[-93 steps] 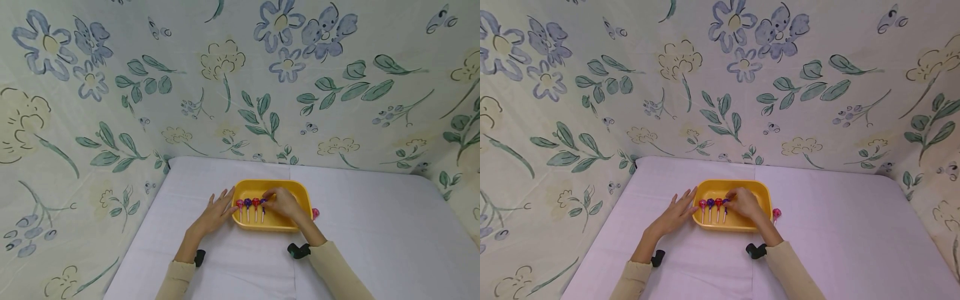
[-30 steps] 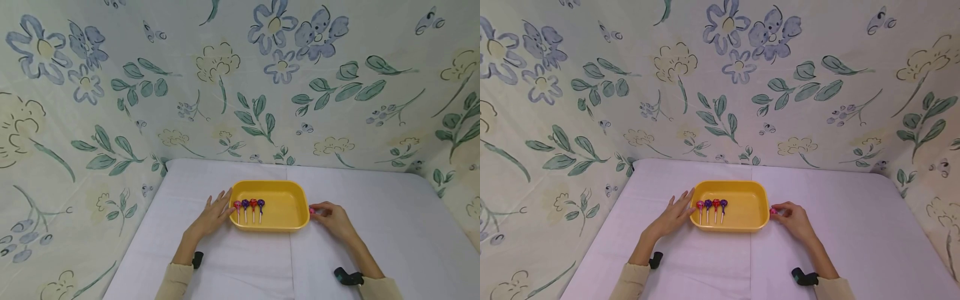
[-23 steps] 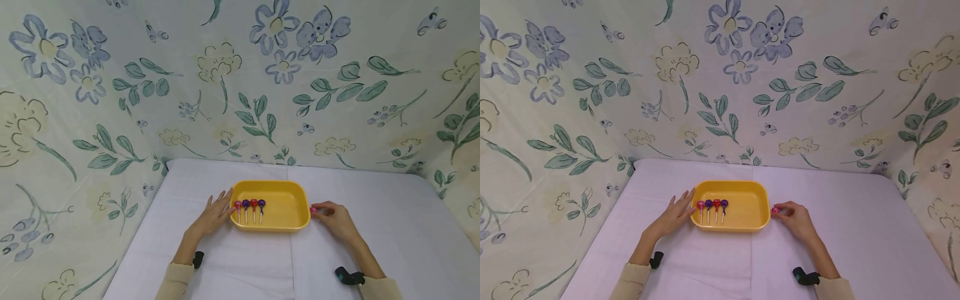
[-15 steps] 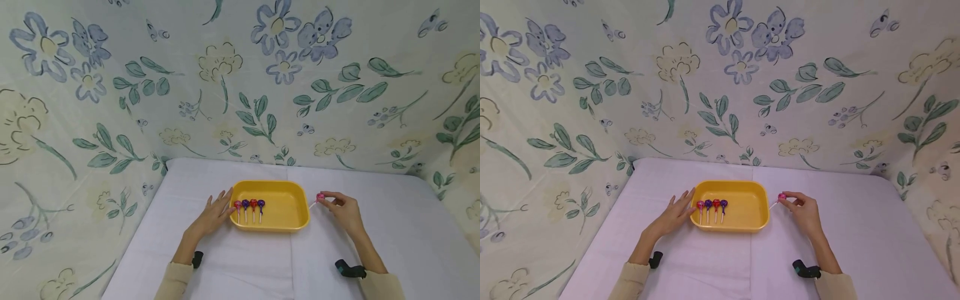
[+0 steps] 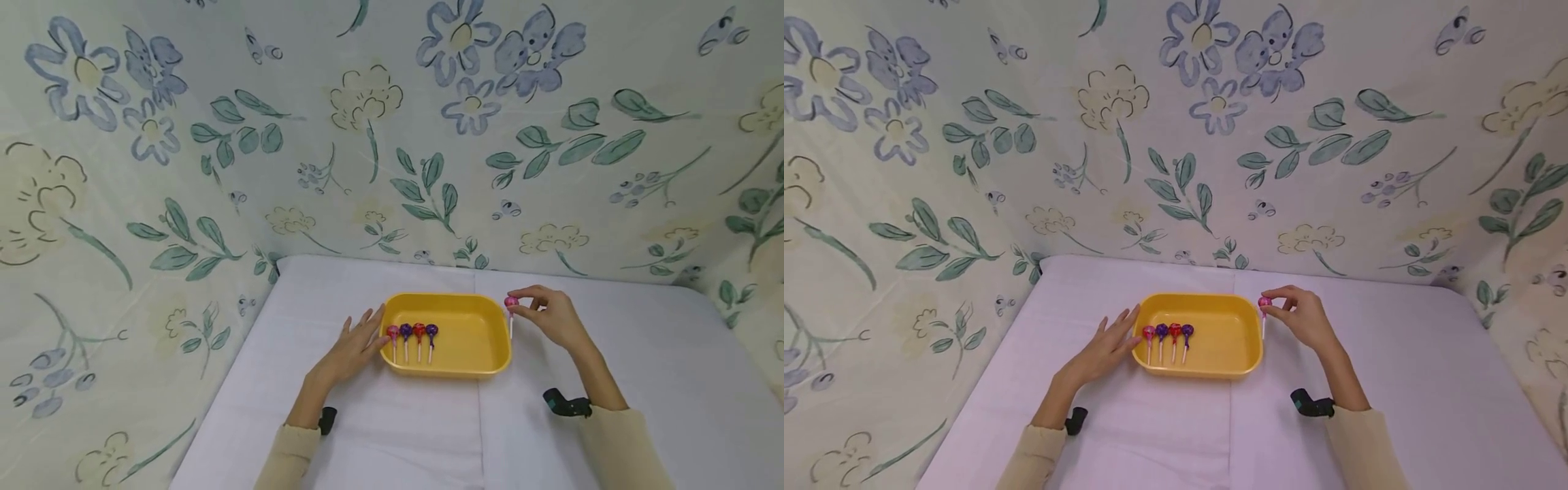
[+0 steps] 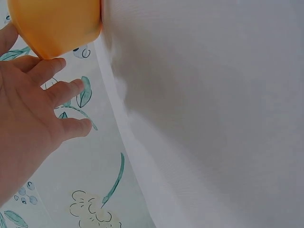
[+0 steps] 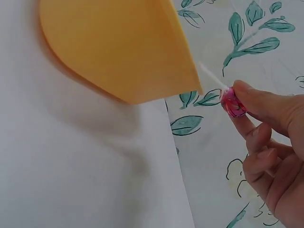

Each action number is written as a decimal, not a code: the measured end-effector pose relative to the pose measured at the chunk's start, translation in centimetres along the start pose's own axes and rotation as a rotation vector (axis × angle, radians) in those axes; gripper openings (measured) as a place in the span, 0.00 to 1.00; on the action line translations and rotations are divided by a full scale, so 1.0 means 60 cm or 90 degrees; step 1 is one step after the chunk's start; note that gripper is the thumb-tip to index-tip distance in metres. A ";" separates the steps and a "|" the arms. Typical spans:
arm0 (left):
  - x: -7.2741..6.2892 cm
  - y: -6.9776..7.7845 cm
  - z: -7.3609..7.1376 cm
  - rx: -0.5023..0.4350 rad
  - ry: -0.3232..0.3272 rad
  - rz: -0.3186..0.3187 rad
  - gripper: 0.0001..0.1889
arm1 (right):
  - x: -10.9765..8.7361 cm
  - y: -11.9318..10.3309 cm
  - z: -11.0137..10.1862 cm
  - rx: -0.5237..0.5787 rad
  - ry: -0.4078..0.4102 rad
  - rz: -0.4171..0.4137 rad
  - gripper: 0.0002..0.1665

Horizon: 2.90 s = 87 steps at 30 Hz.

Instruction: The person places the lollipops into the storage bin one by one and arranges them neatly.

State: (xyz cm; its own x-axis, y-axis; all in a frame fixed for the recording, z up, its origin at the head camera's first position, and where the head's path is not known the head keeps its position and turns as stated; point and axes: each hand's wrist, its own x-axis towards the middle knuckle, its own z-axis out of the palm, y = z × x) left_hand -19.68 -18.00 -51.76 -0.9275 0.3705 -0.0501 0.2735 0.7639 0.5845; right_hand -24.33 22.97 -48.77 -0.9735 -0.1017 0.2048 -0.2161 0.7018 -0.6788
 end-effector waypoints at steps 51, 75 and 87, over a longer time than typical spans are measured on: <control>0.003 0.005 0.001 -0.005 0.006 -0.003 0.37 | 0.024 -0.097 0.166 0.005 -0.210 0.034 0.11; 0.005 0.003 0.001 -0.007 0.005 -0.001 0.37 | 0.027 -0.094 0.167 0.018 -0.212 0.036 0.10; 0.009 0.006 0.002 -0.009 0.001 0.002 0.37 | 0.023 -0.092 0.163 0.013 -0.203 0.024 0.12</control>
State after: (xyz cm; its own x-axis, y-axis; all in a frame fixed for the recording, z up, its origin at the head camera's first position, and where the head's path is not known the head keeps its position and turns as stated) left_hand -20.04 -17.45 -51.68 -0.9272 0.3715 -0.0476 0.2720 0.7551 0.5966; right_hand -25.22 12.09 -51.65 -0.9544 -0.2942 -0.0506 -0.1774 0.6953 -0.6965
